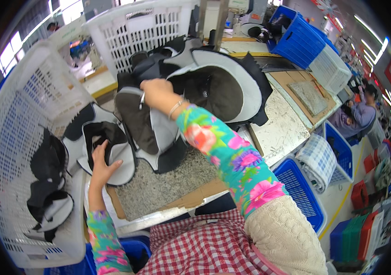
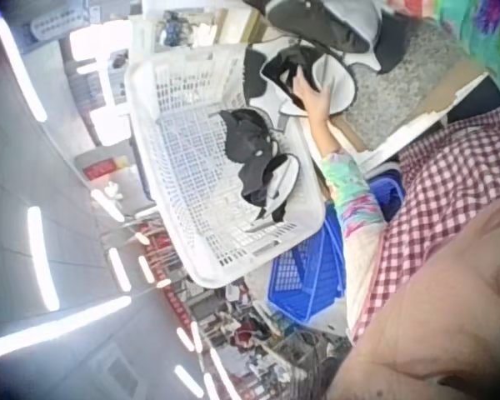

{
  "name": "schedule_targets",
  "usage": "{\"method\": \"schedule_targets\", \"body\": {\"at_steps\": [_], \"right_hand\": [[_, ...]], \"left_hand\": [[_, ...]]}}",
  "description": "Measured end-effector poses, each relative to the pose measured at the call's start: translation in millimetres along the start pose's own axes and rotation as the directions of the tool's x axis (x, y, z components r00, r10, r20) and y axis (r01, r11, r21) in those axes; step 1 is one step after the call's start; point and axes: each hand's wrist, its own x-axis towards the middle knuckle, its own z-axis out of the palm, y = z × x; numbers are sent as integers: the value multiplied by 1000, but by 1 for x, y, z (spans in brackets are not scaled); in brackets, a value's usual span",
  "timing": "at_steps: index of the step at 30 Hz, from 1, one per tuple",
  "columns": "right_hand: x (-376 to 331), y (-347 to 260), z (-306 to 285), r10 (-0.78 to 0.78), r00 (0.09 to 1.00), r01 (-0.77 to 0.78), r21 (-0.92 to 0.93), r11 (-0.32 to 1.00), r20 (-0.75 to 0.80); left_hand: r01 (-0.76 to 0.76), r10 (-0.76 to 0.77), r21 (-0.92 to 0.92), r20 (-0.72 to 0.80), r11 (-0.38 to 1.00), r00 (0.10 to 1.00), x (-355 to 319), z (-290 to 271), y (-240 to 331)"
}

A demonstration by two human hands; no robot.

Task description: The person carries a basket of black fabric parts to a workstation, then repeatedly picks up individual parts, places them on a work surface, and marks them with a pen. The person also handles a small plastic bag and places parts into a blue basket.

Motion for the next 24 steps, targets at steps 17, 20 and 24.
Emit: {"method": "schedule_targets", "body": {"at_steps": [17,20,24], "right_hand": [[-227,-31,-61,-293,813,502,352,790,-503],[-253,6,-75,-97,810,453,513,729,-578],[-299,59,-91,51,783,399,563,724,-620]], "left_hand": [[45,-542,-912,-202,407,816,-29,28,118],[113,-589,-974,-26,198,807,-38,42,114],[253,-580,-957,129,139,804,-35,47,121]]}}
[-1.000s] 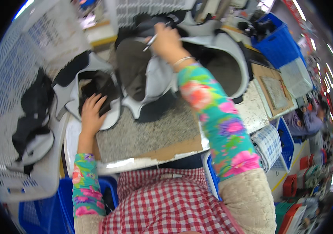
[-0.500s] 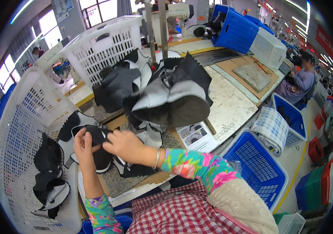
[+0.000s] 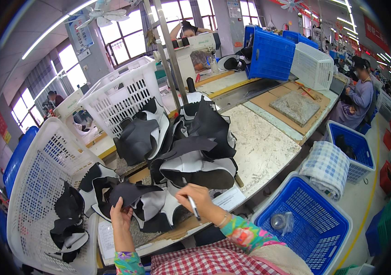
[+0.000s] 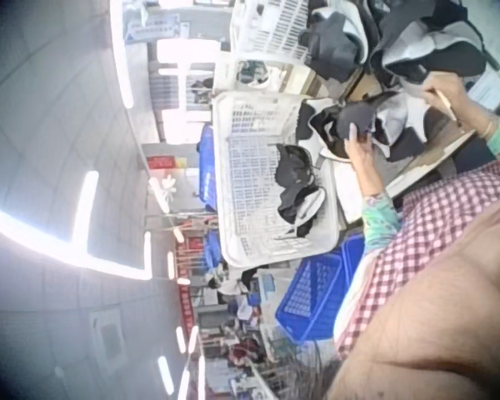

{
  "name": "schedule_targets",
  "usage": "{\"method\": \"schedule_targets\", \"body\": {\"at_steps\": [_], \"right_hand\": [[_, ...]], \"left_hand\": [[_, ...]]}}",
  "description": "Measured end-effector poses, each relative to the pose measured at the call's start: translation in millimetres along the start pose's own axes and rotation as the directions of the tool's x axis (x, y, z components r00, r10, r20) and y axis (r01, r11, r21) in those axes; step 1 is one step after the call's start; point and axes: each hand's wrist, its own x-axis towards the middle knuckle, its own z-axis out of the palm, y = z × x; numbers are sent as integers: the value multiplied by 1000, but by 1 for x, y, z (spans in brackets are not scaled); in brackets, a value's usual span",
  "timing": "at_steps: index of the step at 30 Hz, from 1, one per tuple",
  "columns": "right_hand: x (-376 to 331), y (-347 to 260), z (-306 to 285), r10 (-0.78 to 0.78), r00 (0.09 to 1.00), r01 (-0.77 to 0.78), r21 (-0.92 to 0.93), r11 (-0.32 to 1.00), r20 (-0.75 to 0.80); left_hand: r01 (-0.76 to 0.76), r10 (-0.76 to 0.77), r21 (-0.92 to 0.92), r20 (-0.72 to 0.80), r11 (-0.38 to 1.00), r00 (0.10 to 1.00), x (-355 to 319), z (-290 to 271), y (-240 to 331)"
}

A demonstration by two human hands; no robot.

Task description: The person carries a basket of black fabric parts to a workstation, then repeatedly picks up individual parts, places them on a work surface, and marks them with a pen. The person also handles a small plastic bag and places parts into a blue basket.

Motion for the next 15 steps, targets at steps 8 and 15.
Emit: {"method": "schedule_targets", "body": {"at_steps": [8,15], "right_hand": [[-26,36,-23,141,990,-140,-165,976,-3],[-30,91,4,78,963,35,-411,911,256]], "left_hand": [[-191,192,24,-12,981,981,-14,54,33],[-530,546,-140,116,836,830,-46,111,112]]}}
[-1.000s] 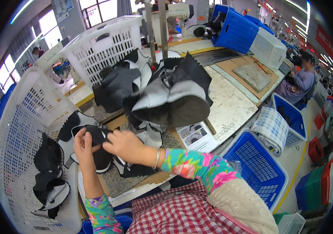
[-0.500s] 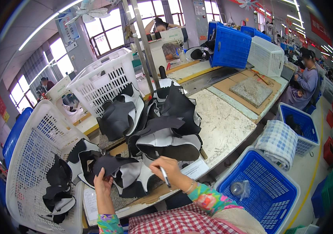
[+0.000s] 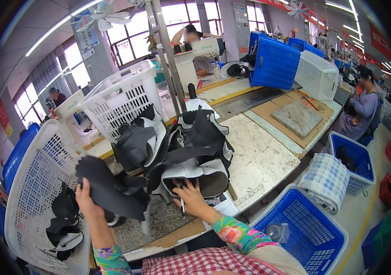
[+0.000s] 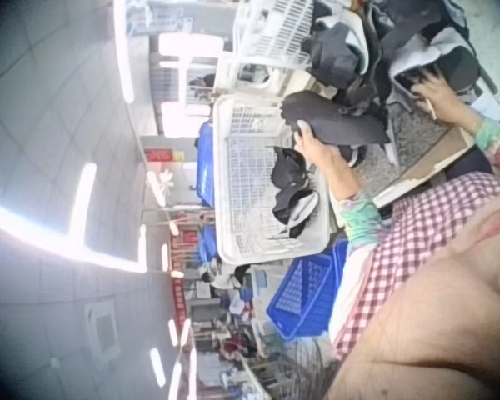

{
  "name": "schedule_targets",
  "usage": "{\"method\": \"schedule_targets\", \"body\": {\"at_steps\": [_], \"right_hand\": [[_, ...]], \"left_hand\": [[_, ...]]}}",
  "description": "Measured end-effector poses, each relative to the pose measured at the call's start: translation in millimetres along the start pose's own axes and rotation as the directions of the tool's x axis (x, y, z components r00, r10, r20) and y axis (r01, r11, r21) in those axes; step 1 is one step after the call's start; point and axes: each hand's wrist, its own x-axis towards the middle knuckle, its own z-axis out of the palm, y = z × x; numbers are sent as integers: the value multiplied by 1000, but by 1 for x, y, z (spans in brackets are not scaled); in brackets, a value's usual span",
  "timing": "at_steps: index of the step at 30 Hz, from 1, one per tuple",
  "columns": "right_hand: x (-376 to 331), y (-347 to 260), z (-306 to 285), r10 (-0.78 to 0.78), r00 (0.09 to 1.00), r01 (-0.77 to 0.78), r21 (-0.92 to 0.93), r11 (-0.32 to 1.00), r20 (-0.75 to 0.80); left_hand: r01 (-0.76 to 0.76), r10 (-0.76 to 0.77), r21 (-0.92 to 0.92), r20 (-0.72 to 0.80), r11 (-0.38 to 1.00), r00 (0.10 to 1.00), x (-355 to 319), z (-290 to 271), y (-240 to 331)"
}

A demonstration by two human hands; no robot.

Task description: The person carries a basket of black fabric parts to a workstation, then repeatedly picks up individual parts, places them on a work surface, and marks them with a pen. The person also handles a small plastic bag and places parts into a blue basket.

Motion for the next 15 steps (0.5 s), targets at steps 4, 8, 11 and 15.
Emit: {"method": "schedule_targets", "body": {"at_steps": [4,8,11,15], "right_hand": [[0,16,23,-7,997,7,9,1000,74],[1,27,34,79,992,-78,-15,997,98],[1,31,32,63,993,-65,25,998,97],[-3,29,21,74,992,-81,62,995,106]], "left_hand": [[-258,255,23,95,966,962,17,23,47],[-433,438,67,-94,899,894,31,24,115],[-597,602,80,-148,798,785,38,14,154],[-686,720,223,-275,693,637,41,-1,174]]}}
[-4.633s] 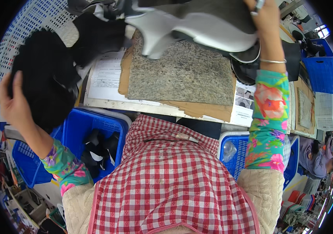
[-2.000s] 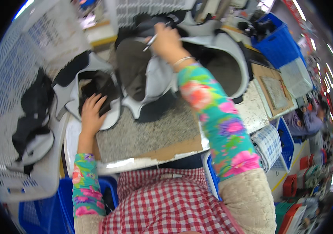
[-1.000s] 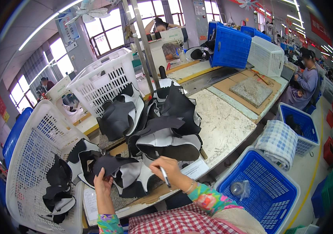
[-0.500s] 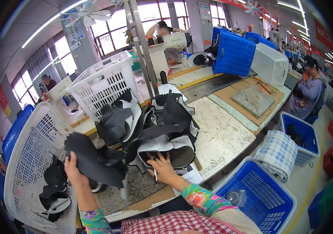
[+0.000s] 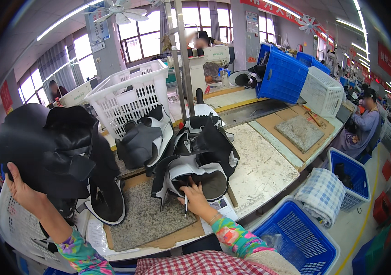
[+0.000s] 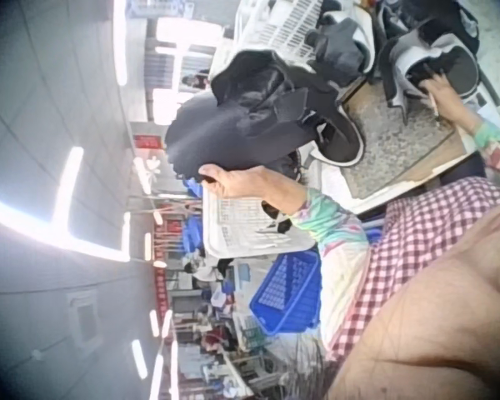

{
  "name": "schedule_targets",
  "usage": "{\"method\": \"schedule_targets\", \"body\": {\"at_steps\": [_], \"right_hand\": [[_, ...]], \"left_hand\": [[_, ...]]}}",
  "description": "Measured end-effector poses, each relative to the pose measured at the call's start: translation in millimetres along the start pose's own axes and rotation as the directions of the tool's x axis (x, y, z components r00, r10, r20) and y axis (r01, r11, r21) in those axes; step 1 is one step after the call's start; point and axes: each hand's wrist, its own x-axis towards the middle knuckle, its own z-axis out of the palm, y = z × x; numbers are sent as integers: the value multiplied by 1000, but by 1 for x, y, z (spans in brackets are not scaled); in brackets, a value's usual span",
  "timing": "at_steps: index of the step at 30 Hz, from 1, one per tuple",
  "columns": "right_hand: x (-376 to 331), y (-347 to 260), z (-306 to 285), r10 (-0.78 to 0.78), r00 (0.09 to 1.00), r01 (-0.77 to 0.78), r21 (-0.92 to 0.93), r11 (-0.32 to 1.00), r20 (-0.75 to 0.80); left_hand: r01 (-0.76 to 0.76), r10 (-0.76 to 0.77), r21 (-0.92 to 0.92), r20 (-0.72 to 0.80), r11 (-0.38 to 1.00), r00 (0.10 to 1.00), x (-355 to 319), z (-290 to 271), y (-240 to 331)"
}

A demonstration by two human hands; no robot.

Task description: The person carries a basket of black fabric parts to a workstation, then repeatedly picks up individual parts, places them on a work surface, and marks them with a pen. The person also handles a small plastic bag and places parts into a blue basket.

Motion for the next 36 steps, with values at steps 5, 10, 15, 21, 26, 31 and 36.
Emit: {"method": "schedule_targets", "body": {"at_steps": [5,10,15,21,26,31,36], "right_hand": [[-22,-11,-18,45,998,-40,111,993,-44],[-58,-26,-40,127,986,-106,188,976,-103],[-91,-44,-62,181,964,-164,96,982,-196],[-114,-54,-82,223,951,-223,25,974,-215],[-107,-60,-79,202,948,-182,102,978,-246],[-87,-72,-75,131,954,-95,145,985,-269],[-84,-83,-84,113,949,-71,149,986,-293]], "left_hand": [[-438,481,721,166,537,861,-11,-11,-9],[-802,363,143,836,579,411,-70,-30,-59],[-768,-47,17,999,640,-17,-173,-119,-108],[-360,-614,587,788,725,50,-246,-246,-109],[-229,-720,696,693,680,-30,-231,-229,-69],[59,-528,534,844,843,-95,-193,-114,5],[571,38,-43,999,820,20,-191,-19,81]]}}
